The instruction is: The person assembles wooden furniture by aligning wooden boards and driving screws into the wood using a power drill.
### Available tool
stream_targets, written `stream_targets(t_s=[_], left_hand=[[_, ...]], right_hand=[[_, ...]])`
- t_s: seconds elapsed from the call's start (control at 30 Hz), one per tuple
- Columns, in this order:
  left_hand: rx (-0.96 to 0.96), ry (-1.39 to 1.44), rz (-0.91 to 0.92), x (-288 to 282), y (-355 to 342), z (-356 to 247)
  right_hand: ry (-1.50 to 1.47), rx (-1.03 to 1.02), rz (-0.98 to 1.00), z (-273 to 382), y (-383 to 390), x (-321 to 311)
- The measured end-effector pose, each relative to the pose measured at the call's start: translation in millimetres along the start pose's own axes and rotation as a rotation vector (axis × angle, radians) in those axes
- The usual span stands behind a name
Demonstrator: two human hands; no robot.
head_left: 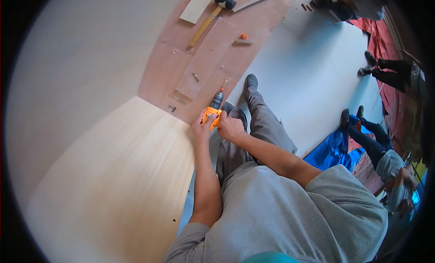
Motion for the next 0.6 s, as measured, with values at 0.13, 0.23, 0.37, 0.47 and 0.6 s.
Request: stream_targets(t_s=[0.13,0.23,0.37,0.47,0.6], left_hand=[[0.078,-0.142,-0.029,0.6,22.6,-37.2],[0.087,-0.19,-0.038,-8.0,47.1,-45.0],[-0.216,0.372,0.247,0.6,61.4,-38.0],[-0.266,0.713,0.463,22.9,65.6,-71.5],[-0.265,1.093,0.578,47.9,65.9,-124.5]], right_hand=[[0.033,-0.042,0.021,0.7,14.8,-28.1],[0.085,-0.081,0.078,4.2,34.8,-50.6],[0.168,-0.22,0.173,3.5,60.7,-79.8],[0.084,-0.378,0.22,11.2,83.0,-103.7],[-0.224,-0.55,0.27,29.5,102.8,-122.3]])
Point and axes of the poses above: each hand's wrist, its own y-axis away from the middle knuckle, its own x-axis out of the palm, z = x × y, the point moved 7 cm from there along -y, towards the middle knuckle, and after that the axes turned 12 degrees about -y, right-handed, at the moved point
